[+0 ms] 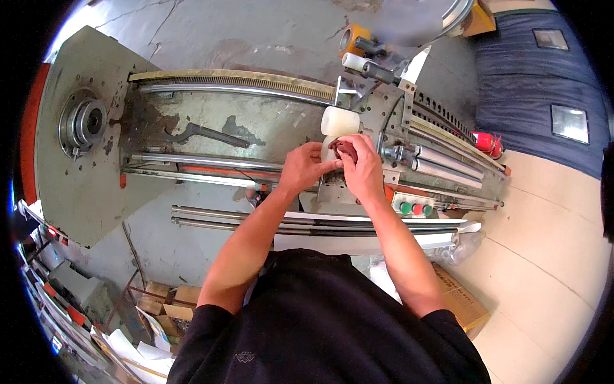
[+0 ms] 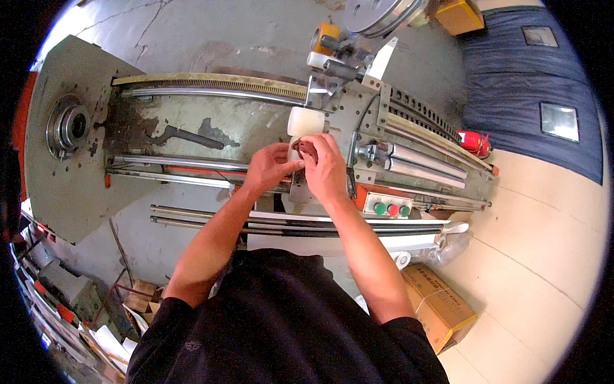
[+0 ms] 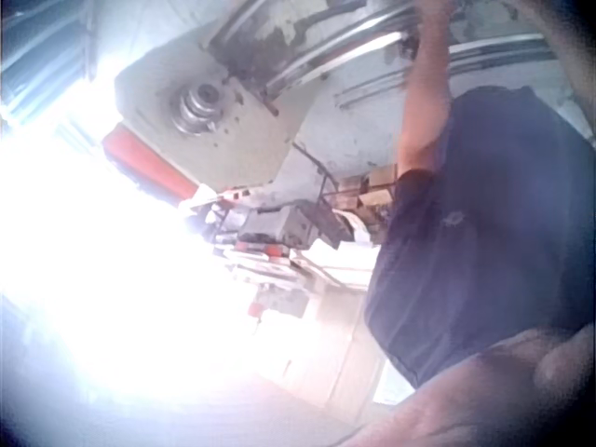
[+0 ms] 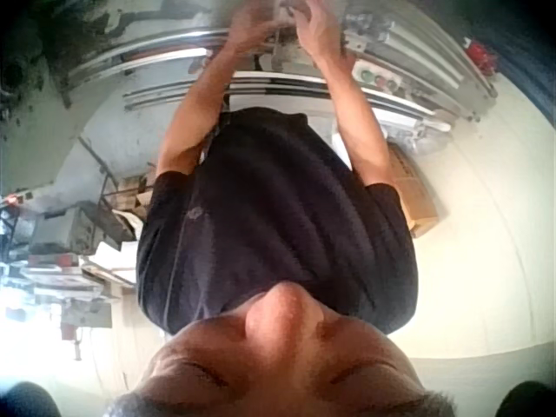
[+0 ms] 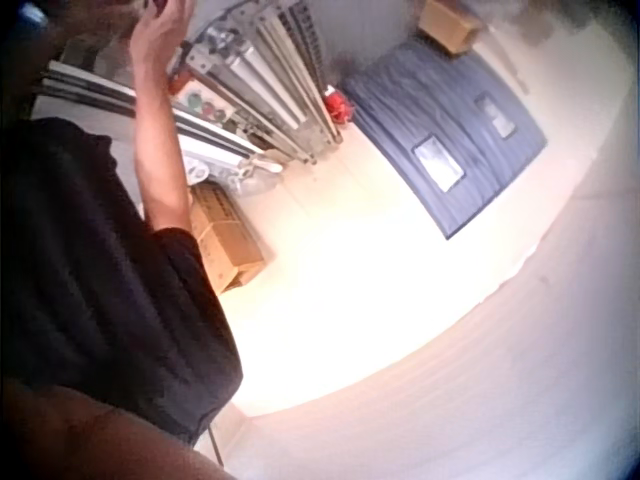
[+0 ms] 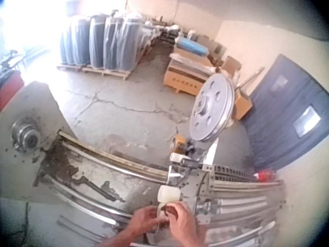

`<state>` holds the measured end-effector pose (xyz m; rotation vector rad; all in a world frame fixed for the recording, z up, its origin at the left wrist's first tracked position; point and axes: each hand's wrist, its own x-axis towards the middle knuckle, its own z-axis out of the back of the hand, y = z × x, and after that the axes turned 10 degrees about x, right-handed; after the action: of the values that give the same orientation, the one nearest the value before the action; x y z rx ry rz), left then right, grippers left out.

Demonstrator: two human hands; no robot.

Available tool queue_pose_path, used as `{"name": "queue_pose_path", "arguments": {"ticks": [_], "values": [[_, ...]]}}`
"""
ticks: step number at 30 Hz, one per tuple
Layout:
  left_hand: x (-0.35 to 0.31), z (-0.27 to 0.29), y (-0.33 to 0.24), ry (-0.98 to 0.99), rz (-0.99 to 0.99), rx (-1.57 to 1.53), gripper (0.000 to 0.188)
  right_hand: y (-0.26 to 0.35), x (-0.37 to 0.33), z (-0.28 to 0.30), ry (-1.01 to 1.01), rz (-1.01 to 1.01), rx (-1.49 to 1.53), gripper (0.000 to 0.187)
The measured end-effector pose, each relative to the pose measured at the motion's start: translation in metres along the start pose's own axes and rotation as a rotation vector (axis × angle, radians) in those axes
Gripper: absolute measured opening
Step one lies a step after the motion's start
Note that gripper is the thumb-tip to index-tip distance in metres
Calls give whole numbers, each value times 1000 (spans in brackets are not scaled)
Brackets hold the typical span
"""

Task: The person walks through a workshop, picks up a cloth and a small plastic container, then wipes a cylindrical roller on a machine. They continue to adjust and align metal rods and rollers on the machine, occasionally using the cloth to clean surfaces.

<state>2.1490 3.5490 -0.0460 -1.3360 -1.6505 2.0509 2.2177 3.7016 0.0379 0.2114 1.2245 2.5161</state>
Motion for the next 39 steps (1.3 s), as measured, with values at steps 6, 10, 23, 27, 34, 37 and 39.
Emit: {"name": "queue_pose_path", "arguments": {"ticks": [6,10,23,27,34,37,39], "values": [[-1,3,25,-93,-299,56,71,5,-4,-4,6,76,-58,32],[3,14,11,58,-155,-163,69,8,-2,-3,-3,39,-9,29],[27,13,45,-92,-469,167,81,6,6,-7,17,77,-33,23],[25,9,41,138,-180,-171,80,6,23,-2,81,8,-13,25],[14,0,20,-24,44,-96,73,-3,-17,4,-6,69,6,21],[16,7,24,9,29,-70,74,-2,-1,0,-16,32,-4,24],[9,8,18,15,24,-31,62,3,8,3,16,0,-5,22]]}}
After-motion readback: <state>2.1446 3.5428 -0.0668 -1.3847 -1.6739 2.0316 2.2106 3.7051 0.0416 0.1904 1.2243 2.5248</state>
